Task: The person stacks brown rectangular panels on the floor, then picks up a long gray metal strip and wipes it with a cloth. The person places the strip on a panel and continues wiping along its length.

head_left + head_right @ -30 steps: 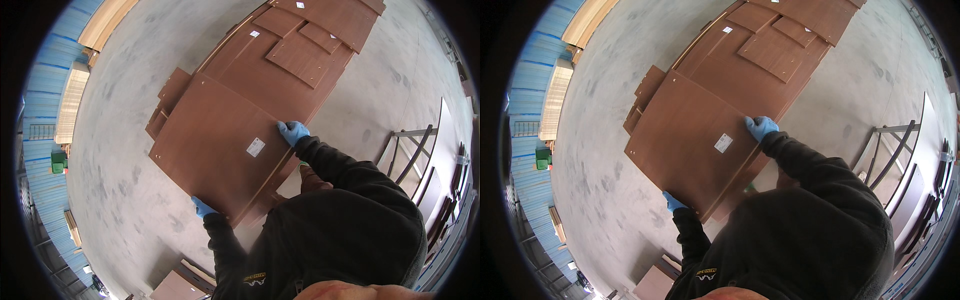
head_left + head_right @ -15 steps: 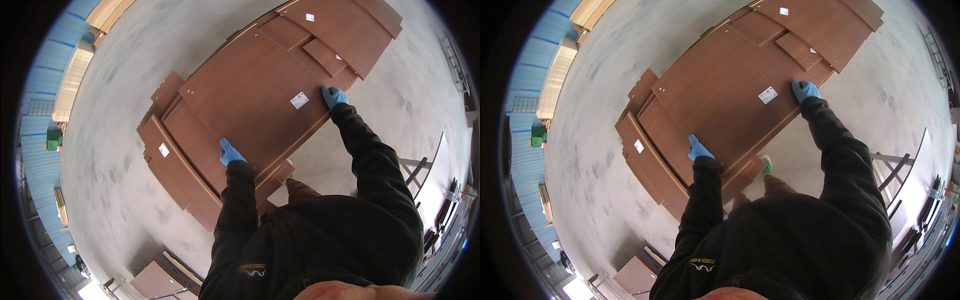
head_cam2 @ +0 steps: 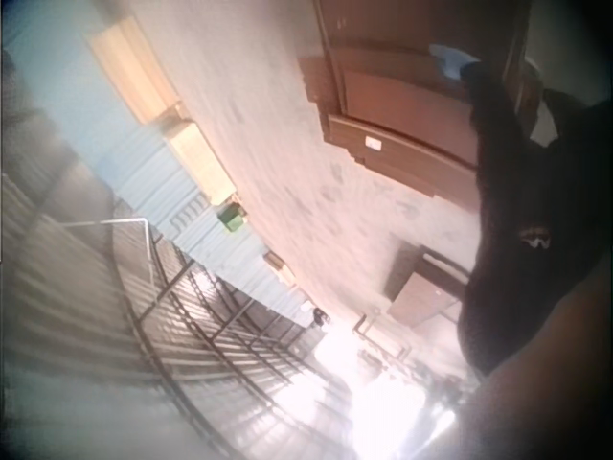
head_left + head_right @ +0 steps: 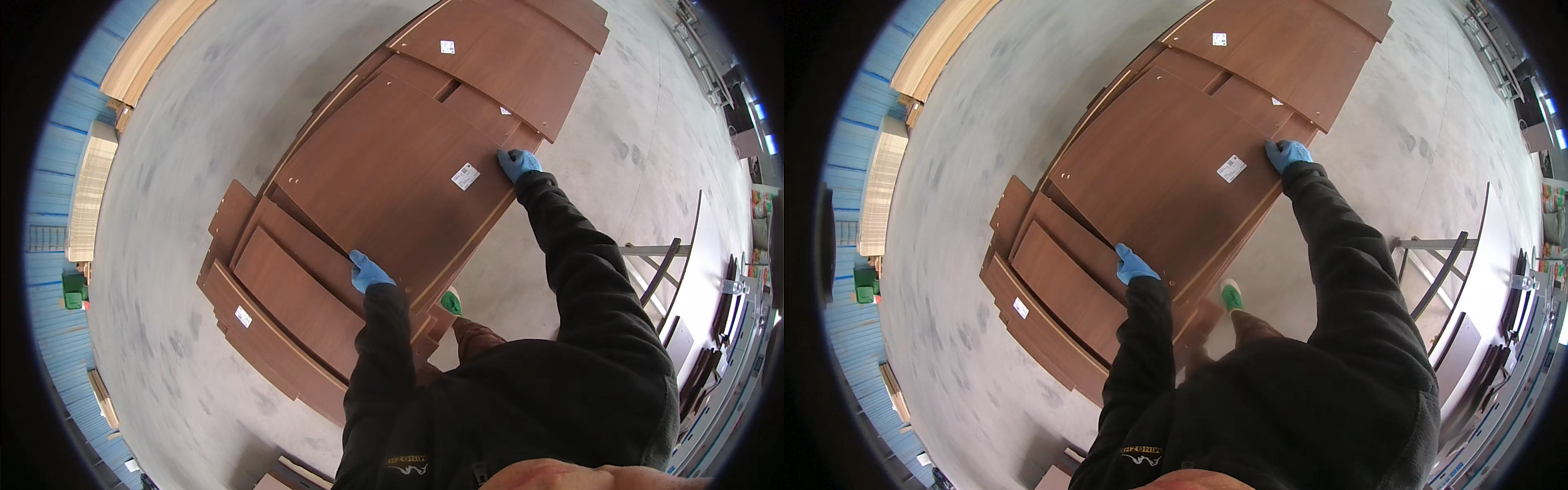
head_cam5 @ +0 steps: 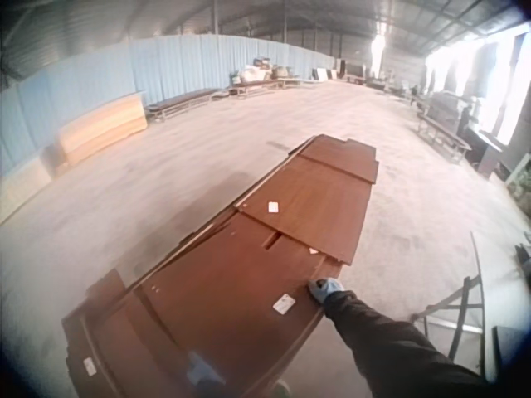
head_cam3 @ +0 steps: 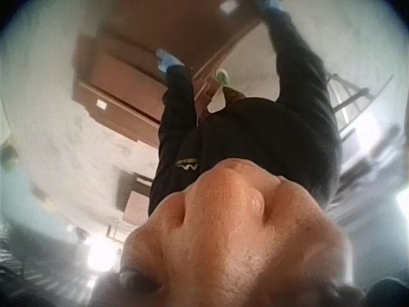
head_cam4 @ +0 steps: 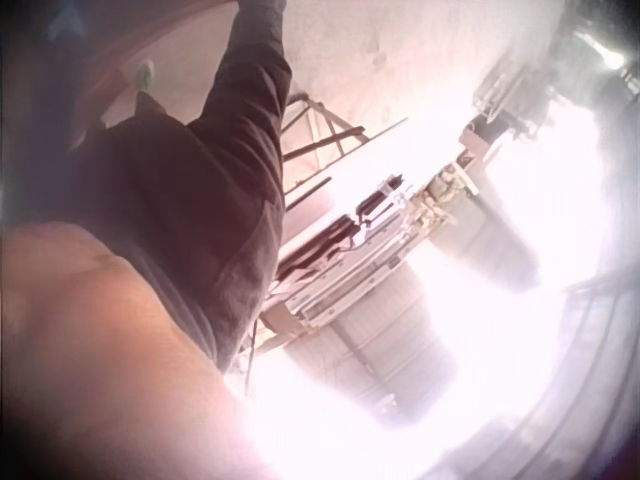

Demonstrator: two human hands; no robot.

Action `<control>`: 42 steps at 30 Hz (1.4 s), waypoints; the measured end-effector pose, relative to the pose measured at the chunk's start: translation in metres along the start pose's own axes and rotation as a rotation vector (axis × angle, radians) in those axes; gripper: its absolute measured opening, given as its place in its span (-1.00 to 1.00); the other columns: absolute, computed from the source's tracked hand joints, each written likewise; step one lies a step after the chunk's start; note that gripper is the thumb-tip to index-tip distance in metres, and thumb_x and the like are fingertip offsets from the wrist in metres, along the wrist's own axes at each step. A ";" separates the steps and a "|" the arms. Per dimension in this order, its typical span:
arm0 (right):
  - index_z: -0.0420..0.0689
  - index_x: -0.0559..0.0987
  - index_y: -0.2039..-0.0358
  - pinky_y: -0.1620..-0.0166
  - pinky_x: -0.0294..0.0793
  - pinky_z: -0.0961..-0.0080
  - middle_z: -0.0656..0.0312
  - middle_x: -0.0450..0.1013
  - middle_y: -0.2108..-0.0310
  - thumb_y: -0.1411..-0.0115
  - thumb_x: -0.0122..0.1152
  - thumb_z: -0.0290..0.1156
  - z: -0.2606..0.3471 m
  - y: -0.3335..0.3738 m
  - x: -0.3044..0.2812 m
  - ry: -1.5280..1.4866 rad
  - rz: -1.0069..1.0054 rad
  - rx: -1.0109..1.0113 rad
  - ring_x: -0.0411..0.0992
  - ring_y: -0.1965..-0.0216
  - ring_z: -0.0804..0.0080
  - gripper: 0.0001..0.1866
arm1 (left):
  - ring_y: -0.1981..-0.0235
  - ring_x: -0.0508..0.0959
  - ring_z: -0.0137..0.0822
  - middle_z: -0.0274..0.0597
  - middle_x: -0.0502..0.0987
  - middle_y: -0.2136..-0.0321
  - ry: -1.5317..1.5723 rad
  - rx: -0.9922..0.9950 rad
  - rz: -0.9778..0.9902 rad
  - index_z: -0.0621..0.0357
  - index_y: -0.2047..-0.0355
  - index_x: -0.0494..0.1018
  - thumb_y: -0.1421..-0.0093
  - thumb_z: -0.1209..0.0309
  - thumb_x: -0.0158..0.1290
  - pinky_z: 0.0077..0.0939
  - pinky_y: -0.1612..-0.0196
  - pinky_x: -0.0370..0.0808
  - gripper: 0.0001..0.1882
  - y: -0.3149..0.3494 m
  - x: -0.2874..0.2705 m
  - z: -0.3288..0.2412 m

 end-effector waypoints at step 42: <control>-0.28 0.59 -0.10 -0.09 0.58 0.06 -0.16 0.60 0.00 -0.26 0.31 -0.31 0.168 0.447 0.140 -0.215 0.472 -0.923 0.57 -0.01 -0.19 -0.55 | -0.25 0.52 -0.01 0.17 0.50 -0.24 -0.033 0.346 0.065 0.40 -0.27 0.41 -0.36 0.20 0.19 -0.22 -0.30 0.43 -0.38 0.034 -0.348 0.050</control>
Point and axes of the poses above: each hand's wrist, its own y-axis away from the middle knuckle, its own x-axis out of the palm, z = x × y, the point moved 4 cm from there along -y, towards the middle knuckle
